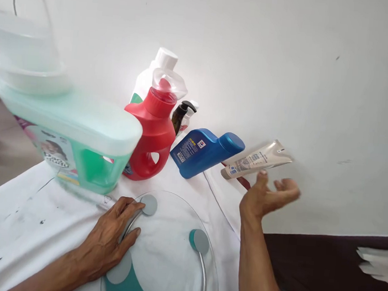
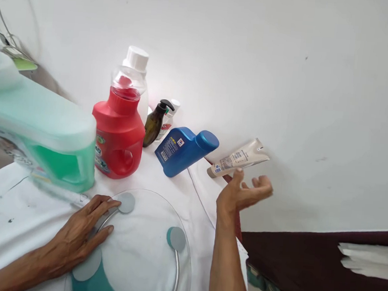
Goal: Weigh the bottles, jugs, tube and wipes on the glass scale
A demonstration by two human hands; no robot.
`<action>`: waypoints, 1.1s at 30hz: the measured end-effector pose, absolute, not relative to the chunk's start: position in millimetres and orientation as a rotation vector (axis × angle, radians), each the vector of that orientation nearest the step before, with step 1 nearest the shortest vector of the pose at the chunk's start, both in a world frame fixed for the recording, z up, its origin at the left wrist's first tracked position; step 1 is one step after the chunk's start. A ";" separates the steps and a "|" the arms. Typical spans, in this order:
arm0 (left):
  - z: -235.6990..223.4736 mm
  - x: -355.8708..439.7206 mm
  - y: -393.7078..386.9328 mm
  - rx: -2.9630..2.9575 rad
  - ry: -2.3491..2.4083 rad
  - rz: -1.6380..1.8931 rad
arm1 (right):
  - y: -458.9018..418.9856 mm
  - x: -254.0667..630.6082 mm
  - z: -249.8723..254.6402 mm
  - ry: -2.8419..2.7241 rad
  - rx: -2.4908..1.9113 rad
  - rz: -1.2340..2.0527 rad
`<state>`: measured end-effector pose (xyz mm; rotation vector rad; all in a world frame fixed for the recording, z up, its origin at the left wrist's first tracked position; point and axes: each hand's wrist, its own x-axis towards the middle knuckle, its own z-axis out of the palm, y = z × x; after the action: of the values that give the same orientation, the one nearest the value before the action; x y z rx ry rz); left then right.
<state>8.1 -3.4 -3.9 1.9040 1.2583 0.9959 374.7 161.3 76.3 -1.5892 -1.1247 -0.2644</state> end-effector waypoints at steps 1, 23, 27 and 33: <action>-3.3 8.0 -3.3 1.904 1.246 1.006 | 146.1 351.0 86.8 -1.098 -1.531 -0.326; -2.7 7.2 -3.5 1.858 1.202 0.986 | 139.1 109.2 85.9 -1.087 -1.122 0.898; -3.1 6.6 -3.3 1.876 1.208 0.958 | 129.3 115.2 98.6 -1.036 -1.105 0.804; -5.0 4.7 -1.8 1.904 1.179 0.978 | 83.7 158.7 148.0 -1.039 -0.995 0.615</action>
<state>4.7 -1.8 -5.0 1.9039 1.1792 0.9776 158.7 83.7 148.0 -0.9947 -1.0388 0.6149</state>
